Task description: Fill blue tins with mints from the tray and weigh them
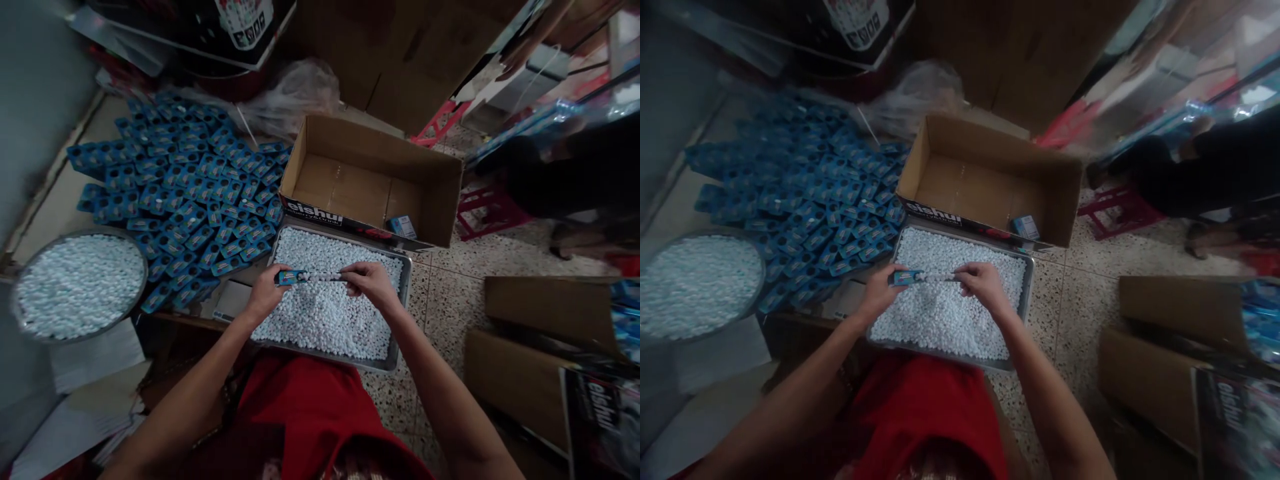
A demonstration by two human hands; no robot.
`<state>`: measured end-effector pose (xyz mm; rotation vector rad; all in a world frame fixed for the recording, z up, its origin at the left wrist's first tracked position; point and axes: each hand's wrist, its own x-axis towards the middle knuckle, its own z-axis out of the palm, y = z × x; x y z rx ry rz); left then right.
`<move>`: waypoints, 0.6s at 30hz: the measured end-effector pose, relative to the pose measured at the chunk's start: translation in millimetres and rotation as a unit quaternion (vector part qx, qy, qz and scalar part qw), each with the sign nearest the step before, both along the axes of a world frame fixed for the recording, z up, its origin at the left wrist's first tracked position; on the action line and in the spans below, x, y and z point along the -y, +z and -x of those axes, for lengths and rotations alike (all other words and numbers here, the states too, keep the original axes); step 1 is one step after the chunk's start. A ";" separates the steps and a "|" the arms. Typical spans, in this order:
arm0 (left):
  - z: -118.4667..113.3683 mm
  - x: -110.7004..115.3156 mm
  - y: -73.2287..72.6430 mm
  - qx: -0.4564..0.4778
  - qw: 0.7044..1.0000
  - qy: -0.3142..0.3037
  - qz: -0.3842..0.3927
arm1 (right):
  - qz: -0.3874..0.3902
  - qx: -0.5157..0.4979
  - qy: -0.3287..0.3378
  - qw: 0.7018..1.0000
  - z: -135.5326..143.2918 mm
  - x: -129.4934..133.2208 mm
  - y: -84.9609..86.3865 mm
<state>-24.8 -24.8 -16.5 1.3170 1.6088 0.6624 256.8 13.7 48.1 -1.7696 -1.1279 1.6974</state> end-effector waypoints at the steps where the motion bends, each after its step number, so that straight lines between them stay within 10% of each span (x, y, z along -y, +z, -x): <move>1: -2.0 0.4 1.5 0.004 1.000 -0.005 -0.005 | -0.021 0.030 0.020 0.999 6.3 -1.6 9.3; 9: -7.1 2.1 -2.0 0.065 0.998 0.019 0.013 | -0.103 0.131 0.067 0.984 12.6 11.7 47.2; 15: 7.7 3.1 -15.8 0.239 0.965 0.049 0.092 | -0.005 0.132 -0.206 0.970 -107.0 79.9 -24.8; 18: 12.6 4.8 -15.7 0.241 0.963 0.017 0.124 | 0.027 0.102 -0.230 0.967 -106.8 104.0 -75.0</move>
